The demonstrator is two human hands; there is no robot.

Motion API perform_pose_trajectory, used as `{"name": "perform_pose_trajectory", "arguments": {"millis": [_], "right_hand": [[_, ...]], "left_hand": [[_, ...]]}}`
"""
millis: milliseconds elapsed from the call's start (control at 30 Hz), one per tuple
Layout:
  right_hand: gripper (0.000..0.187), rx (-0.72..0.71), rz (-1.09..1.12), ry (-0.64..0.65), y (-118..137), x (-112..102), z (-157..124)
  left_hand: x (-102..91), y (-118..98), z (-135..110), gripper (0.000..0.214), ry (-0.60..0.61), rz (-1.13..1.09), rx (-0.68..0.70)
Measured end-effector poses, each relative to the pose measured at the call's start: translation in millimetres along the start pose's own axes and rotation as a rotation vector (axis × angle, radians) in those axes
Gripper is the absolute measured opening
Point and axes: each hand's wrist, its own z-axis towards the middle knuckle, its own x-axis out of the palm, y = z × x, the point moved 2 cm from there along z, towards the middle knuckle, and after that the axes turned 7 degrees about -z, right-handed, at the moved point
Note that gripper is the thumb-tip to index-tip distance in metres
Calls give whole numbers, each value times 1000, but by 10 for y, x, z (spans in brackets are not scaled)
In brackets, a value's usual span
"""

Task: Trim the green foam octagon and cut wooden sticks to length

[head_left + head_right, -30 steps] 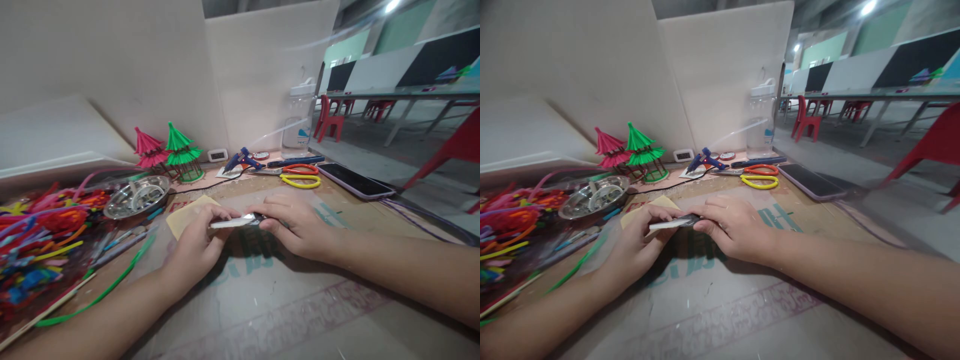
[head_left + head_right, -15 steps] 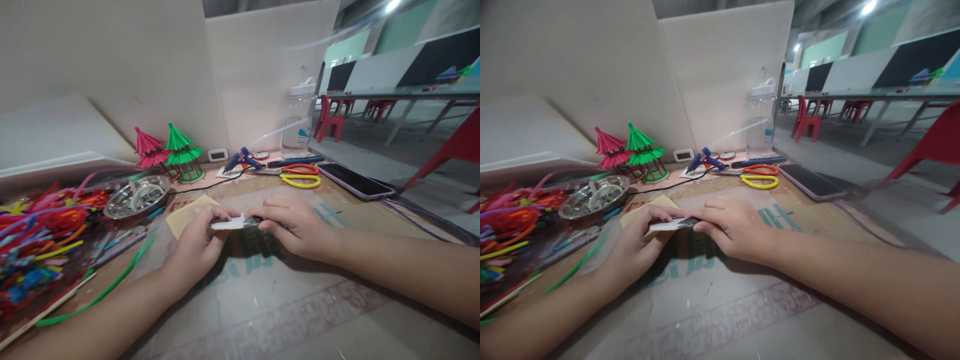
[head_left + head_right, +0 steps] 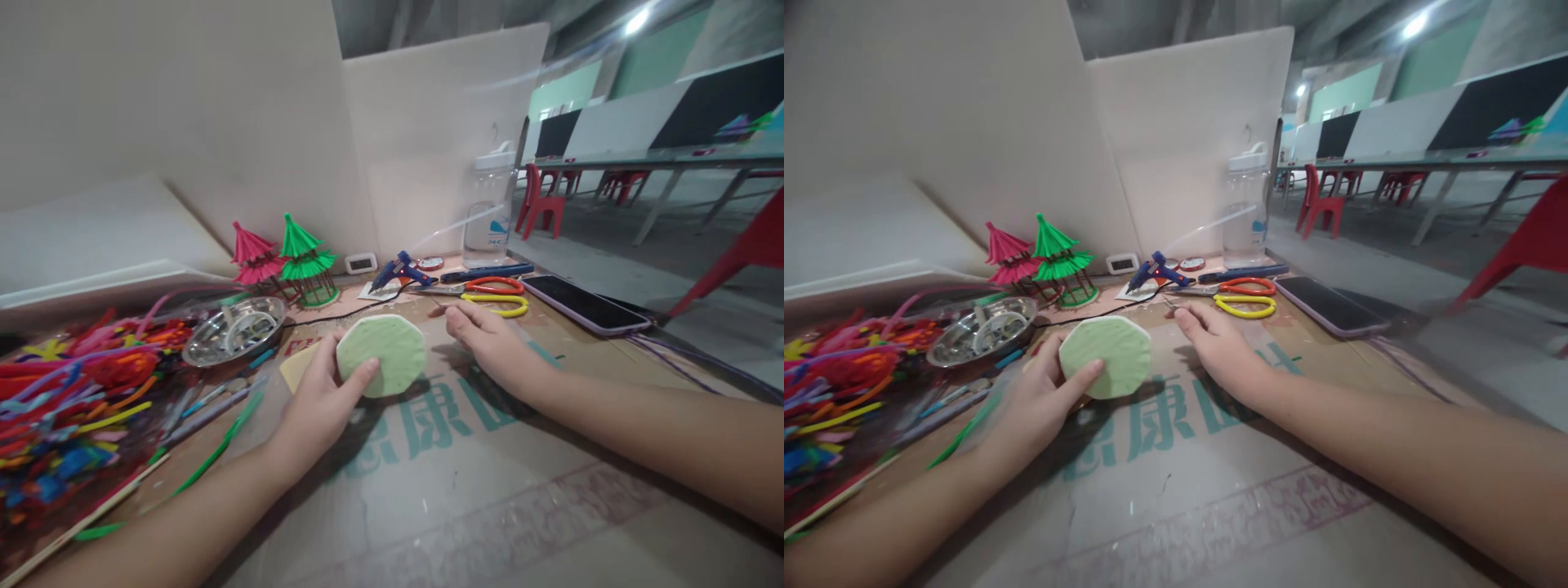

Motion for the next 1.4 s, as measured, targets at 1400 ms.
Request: {"name": "perform_pose_trajectory", "arguments": {"millis": [1400], "right_hand": [[34,-619,-380,206,293,-1,-256]], "left_hand": [[39,62,-78,17,166,187,338]]}}
